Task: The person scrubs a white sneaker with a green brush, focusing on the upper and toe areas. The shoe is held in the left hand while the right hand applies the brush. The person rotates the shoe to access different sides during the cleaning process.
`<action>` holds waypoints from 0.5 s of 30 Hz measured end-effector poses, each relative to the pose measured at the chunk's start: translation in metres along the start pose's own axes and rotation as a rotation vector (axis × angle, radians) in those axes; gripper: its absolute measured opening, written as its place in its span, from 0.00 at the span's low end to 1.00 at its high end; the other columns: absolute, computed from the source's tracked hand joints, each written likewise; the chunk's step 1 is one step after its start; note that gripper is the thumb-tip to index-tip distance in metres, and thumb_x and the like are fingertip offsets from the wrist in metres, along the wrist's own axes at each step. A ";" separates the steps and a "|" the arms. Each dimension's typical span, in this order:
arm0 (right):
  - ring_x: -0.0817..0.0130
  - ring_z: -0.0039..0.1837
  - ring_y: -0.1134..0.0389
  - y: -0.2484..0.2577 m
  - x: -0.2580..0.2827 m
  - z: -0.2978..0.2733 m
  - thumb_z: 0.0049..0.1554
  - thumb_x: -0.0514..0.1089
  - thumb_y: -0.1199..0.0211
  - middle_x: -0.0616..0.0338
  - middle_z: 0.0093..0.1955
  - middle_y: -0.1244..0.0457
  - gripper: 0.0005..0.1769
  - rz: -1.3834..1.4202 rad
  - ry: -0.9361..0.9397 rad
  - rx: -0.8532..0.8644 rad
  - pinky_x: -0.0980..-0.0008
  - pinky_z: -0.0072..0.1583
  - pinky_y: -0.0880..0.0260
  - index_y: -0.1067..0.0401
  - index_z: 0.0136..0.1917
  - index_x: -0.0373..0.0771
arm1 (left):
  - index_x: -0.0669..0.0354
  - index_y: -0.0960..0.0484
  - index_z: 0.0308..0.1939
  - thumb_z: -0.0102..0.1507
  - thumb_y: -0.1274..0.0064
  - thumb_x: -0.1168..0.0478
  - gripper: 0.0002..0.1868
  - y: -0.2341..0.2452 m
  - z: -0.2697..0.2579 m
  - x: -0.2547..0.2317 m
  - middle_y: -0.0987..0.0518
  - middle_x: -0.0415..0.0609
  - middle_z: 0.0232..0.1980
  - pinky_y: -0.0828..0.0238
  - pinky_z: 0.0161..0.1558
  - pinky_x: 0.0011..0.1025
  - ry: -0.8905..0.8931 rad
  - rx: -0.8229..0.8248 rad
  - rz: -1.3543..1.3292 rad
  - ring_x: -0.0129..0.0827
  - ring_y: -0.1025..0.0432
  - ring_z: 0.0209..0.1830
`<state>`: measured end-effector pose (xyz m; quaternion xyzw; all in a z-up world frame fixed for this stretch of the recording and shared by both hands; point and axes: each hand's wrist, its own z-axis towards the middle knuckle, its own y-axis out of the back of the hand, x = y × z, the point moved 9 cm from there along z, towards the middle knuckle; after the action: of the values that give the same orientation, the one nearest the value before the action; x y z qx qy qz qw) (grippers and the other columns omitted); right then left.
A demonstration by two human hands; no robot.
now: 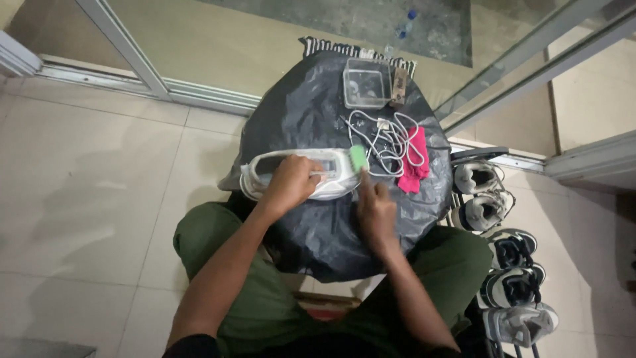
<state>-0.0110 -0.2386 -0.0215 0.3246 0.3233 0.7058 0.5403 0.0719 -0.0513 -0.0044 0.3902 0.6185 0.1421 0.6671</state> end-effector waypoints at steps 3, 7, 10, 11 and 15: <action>0.52 0.31 0.31 -0.006 0.012 -0.007 0.55 0.38 0.37 0.59 0.37 0.39 0.25 0.142 -0.007 0.040 0.55 0.31 0.33 0.25 0.65 0.53 | 0.58 0.10 0.41 0.61 0.46 0.63 0.10 0.006 -0.001 -0.011 0.16 0.67 0.36 0.22 0.44 0.56 -0.031 -0.019 0.024 0.66 0.21 0.42; 0.51 0.31 0.32 -0.001 0.022 -0.007 0.56 0.39 0.39 0.58 0.34 0.42 0.28 0.249 -0.026 0.080 0.54 0.32 0.34 0.27 0.69 0.55 | 0.61 0.10 0.41 0.60 0.47 0.66 0.10 0.002 0.000 -0.008 0.16 0.68 0.36 0.22 0.43 0.55 -0.046 -0.028 -0.020 0.68 0.21 0.42; 0.52 0.26 0.35 0.003 0.001 -0.001 0.57 0.40 0.37 0.58 0.35 0.43 0.26 -0.016 0.002 -0.037 0.54 0.30 0.34 0.27 0.69 0.53 | 0.59 0.09 0.42 0.60 0.46 0.64 0.11 0.004 0.000 -0.006 0.15 0.63 0.38 0.21 0.45 0.52 -0.035 -0.033 -0.055 0.64 0.21 0.43; 0.54 0.27 0.35 -0.002 0.003 -0.004 0.57 0.41 0.38 0.61 0.35 0.44 0.25 0.010 0.009 -0.025 0.56 0.30 0.34 0.26 0.67 0.54 | 0.58 0.10 0.43 0.61 0.46 0.65 0.11 0.006 -0.001 -0.009 0.15 0.63 0.39 0.21 0.45 0.52 -0.036 -0.039 -0.052 0.64 0.21 0.43; 0.54 0.26 0.35 -0.005 0.029 -0.016 0.57 0.41 0.41 0.62 0.34 0.44 0.26 0.084 0.013 0.006 0.56 0.31 0.34 0.26 0.68 0.58 | 0.59 0.10 0.43 0.60 0.46 0.65 0.11 0.000 0.004 -0.002 0.15 0.63 0.39 0.21 0.45 0.50 -0.048 -0.049 -0.038 0.61 0.20 0.43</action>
<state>-0.0271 -0.2107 -0.0310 0.3350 0.3148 0.7290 0.5071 0.0747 -0.0543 -0.0032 0.3653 0.6060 0.1352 0.6936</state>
